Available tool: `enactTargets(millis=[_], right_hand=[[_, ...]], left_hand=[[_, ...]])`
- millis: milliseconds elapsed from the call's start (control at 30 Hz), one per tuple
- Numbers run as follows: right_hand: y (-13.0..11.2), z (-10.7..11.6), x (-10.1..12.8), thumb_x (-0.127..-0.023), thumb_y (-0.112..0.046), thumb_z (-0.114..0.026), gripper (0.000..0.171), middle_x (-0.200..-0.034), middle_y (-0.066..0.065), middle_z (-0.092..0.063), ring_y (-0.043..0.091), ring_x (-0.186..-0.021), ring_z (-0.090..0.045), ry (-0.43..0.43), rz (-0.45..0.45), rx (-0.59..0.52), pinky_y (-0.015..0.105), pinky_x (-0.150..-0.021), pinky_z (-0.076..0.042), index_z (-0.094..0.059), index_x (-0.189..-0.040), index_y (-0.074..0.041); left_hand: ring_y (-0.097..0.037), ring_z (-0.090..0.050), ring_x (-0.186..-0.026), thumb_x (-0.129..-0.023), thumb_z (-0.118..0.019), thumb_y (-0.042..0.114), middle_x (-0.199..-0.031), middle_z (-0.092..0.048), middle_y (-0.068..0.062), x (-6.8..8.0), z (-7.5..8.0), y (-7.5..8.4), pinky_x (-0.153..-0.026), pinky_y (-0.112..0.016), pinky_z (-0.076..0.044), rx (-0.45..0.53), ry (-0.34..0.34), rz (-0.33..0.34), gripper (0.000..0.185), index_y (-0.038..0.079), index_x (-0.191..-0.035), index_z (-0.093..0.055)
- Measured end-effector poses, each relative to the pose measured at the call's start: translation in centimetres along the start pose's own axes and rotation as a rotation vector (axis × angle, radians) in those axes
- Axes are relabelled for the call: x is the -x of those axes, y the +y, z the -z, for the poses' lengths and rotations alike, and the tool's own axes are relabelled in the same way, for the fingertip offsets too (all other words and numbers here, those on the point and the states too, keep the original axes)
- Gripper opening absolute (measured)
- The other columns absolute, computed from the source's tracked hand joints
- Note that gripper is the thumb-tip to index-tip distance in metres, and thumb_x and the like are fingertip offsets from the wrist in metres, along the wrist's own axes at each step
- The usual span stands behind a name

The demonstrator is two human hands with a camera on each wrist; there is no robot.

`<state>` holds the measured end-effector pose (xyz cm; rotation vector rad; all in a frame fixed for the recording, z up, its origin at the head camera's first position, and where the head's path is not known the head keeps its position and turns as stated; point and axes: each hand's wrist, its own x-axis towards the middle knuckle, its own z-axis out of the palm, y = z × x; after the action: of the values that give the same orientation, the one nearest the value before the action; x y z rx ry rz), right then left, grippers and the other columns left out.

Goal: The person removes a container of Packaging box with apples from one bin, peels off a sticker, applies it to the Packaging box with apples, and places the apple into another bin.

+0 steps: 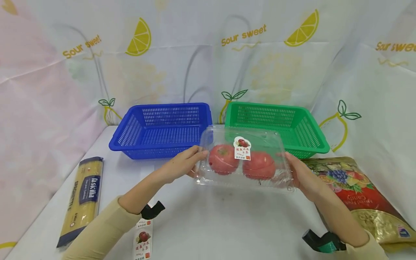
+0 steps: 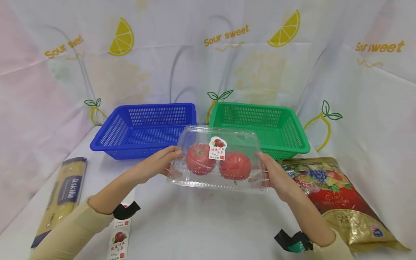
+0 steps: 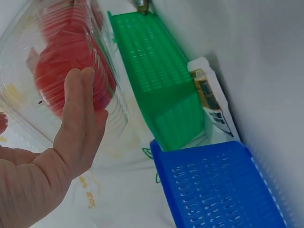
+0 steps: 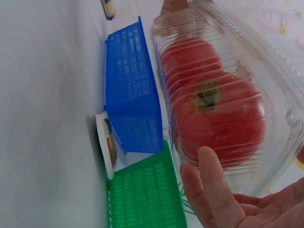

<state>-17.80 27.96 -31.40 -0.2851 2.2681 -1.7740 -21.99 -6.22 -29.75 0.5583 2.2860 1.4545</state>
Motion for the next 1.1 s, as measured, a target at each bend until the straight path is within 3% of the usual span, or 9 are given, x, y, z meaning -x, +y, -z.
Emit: enactTargets(millis=[267, 433, 667, 867, 967, 1100], right_hand=[[-0.7, 2.6, -1.2, -0.099, -0.044, -0.020, 0.062, -0.109, -0.002, -0.054, 0.015, -0.089, -0.063, 0.000, 0.045, -0.059, 0.034, -0.074, -0.052, -0.017, -0.140, 0.002], [-1.0, 3.6, -1.8, -0.099, -0.045, -0.022, 0.054, -0.107, 0.004, -0.051, 0.018, -0.086, -0.064, 0.017, 0.037, -0.123, 0.034, -0.072, -0.053, -0.025, -0.138, -0.008], [-1.4, 4.6, -2.6, -0.097, -0.049, -0.026, 0.043, -0.100, -0.002, -0.057, 0.018, -0.083, -0.064, 0.047, 0.014, -0.173, 0.033, -0.071, -0.053, -0.036, -0.126, -0.019], [-1.5, 5.9, -3.4, -0.097, -0.048, -0.027, 0.043, -0.102, -0.001, -0.053, 0.017, -0.084, -0.063, 0.057, 0.021, -0.177, 0.036, -0.072, -0.053, -0.035, -0.126, -0.017], [-1.6, 6.6, -3.7, -0.097, -0.048, -0.025, 0.055, -0.110, 0.006, -0.048, 0.015, -0.085, -0.063, 0.058, 0.023, -0.125, 0.036, -0.073, -0.053, -0.027, -0.135, -0.009], [-1.9, 7.2, -4.3, -0.097, -0.050, -0.020, 0.071, -0.123, 0.021, -0.034, 0.012, -0.085, -0.062, 0.050, -0.002, -0.069, 0.036, -0.075, -0.053, -0.006, -0.143, 0.002]], left_hand=[[-0.026, -0.049, -0.094, -0.097, -0.038, 0.040, -0.110, -0.046, -0.012, -2.7, 0.1, 1.8, -0.072, -0.034, -0.053, -0.009, 0.055, 0.002, 0.042, 0.006, -0.119, -0.043], [-0.026, -0.049, -0.090, -0.096, -0.037, 0.045, -0.112, -0.047, -0.011, -4.4, 0.1, 2.3, -0.070, -0.032, -0.052, -0.045, 0.088, 0.020, 0.045, 0.007, -0.120, -0.044], [-0.024, -0.054, -0.086, -0.094, -0.035, 0.049, -0.115, -0.048, -0.011, -7.1, 0.5, 3.3, -0.068, -0.032, -0.053, -0.083, 0.104, 0.049, 0.051, 0.006, -0.121, -0.045], [-0.020, -0.050, -0.064, -0.095, -0.035, 0.048, -0.110, -0.050, -0.011, -9.1, 0.5, 4.0, -0.067, -0.032, -0.053, -0.090, 0.105, 0.055, 0.053, 0.005, -0.126, -0.044], [-0.024, -0.058, -0.067, -0.095, -0.035, 0.048, -0.115, -0.051, -0.011, -10.3, 0.4, 4.1, -0.066, -0.031, -0.053, -0.078, 0.106, 0.031, 0.056, 0.006, -0.130, -0.042], [-0.030, -0.063, -0.075, -0.094, -0.034, 0.051, -0.117, -0.052, -0.013, -11.8, 0.3, 3.7, -0.065, -0.031, -0.054, -0.065, 0.115, 0.019, 0.058, 0.007, -0.130, -0.042]])
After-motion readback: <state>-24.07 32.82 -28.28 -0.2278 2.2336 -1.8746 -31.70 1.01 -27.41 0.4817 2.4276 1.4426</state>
